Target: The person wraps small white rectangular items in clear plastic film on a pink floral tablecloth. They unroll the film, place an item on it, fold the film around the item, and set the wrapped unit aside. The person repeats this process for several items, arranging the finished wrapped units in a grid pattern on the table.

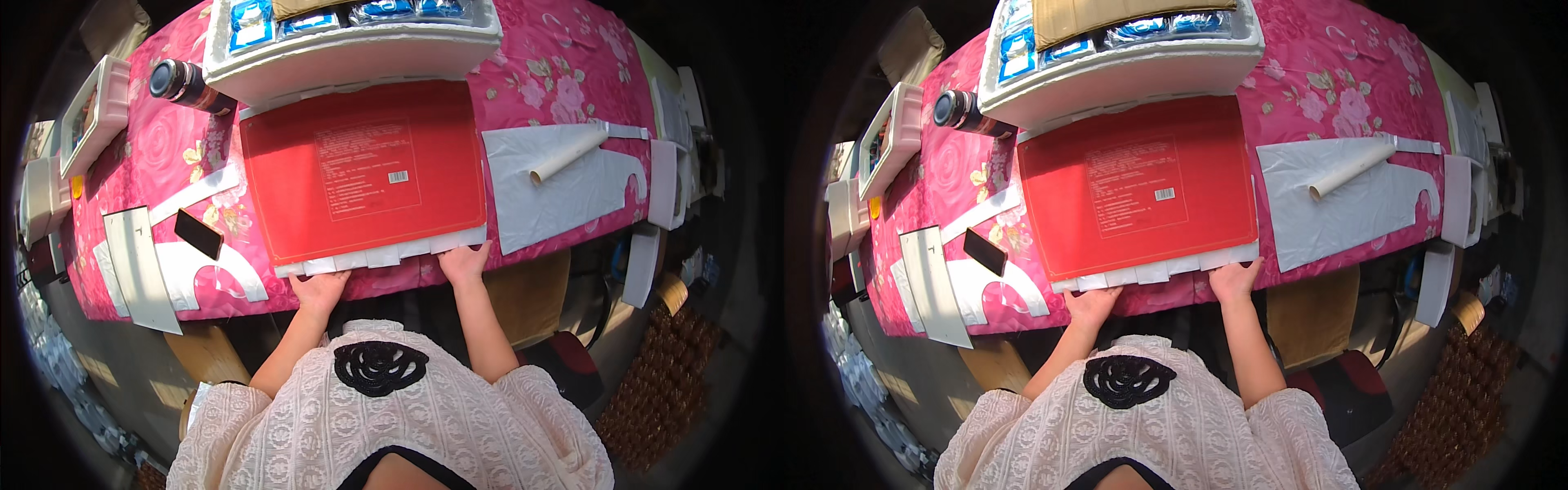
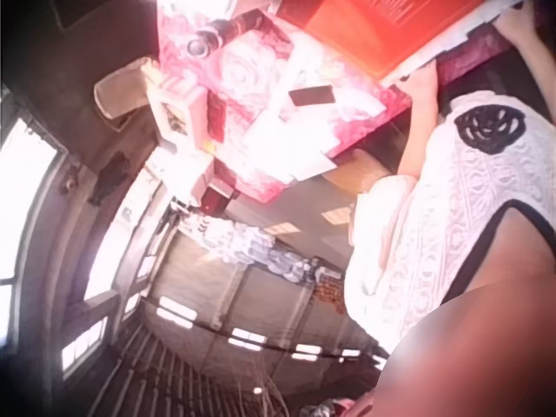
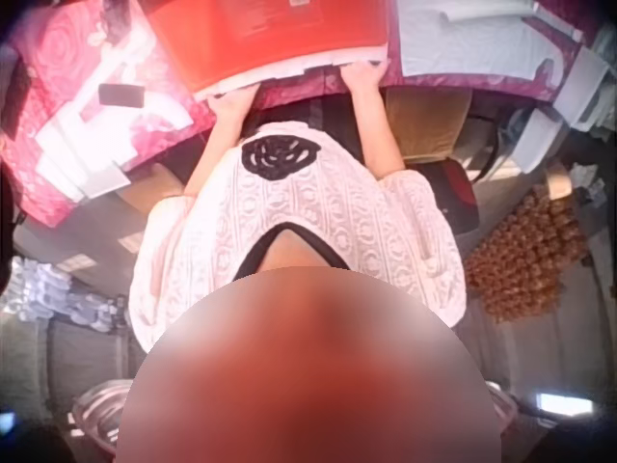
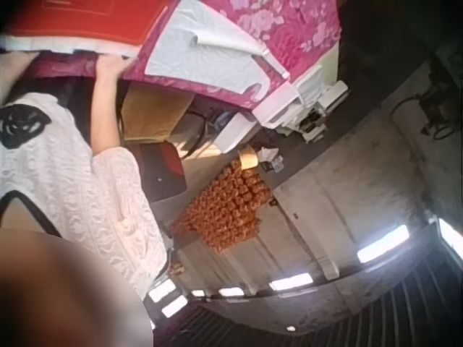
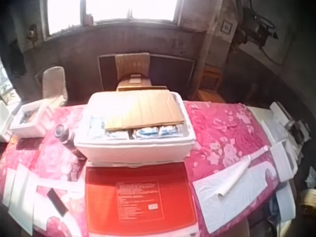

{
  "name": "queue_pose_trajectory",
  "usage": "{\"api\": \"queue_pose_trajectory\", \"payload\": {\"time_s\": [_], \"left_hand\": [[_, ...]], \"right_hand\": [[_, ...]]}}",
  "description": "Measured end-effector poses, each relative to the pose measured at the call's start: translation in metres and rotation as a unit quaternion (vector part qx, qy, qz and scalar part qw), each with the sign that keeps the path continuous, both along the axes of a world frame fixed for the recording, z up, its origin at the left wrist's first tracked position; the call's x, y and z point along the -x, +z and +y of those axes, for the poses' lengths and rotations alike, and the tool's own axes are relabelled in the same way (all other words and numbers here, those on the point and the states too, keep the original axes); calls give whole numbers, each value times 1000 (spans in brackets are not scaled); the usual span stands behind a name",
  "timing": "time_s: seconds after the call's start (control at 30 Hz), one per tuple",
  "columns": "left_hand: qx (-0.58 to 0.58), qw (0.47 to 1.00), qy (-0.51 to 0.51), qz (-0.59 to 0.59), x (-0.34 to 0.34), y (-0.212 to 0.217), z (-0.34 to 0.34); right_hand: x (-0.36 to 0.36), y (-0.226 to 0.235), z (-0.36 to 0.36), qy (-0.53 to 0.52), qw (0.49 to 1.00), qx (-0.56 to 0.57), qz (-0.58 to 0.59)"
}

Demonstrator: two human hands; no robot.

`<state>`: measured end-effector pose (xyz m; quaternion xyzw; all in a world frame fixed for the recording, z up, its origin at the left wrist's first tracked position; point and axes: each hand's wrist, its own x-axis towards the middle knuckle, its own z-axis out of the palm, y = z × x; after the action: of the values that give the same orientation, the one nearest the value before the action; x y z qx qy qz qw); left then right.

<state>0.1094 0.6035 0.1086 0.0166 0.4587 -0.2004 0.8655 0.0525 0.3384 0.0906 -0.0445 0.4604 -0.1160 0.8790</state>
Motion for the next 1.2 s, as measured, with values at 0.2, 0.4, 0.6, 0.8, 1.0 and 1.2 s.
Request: {"api": "queue_pose_trajectory", "payload": {"time_s": [0.2,0.4,0.6,0.8,1.0,1.2], "left_hand": [[17,994,-14,105,3,5,-5],[24,999,17,28,-1,14,-20],[13,1000,-27,-7,3,2,-13],[-30,962,-250,111,37,-2,36],[-521,750,-364,-181,14,9,100],[-734,502,-400,-225,-65,-17,87]], "right_hand": [[28,-5,38,75,990,-63,103],[-4,17,90,132,977,-164,-28],[-10,12,87,116,977,-181,-14],[22,18,53,466,879,-64,78],[-16,49,-19,480,745,451,104],[-61,0,-77,391,601,658,231]]}}
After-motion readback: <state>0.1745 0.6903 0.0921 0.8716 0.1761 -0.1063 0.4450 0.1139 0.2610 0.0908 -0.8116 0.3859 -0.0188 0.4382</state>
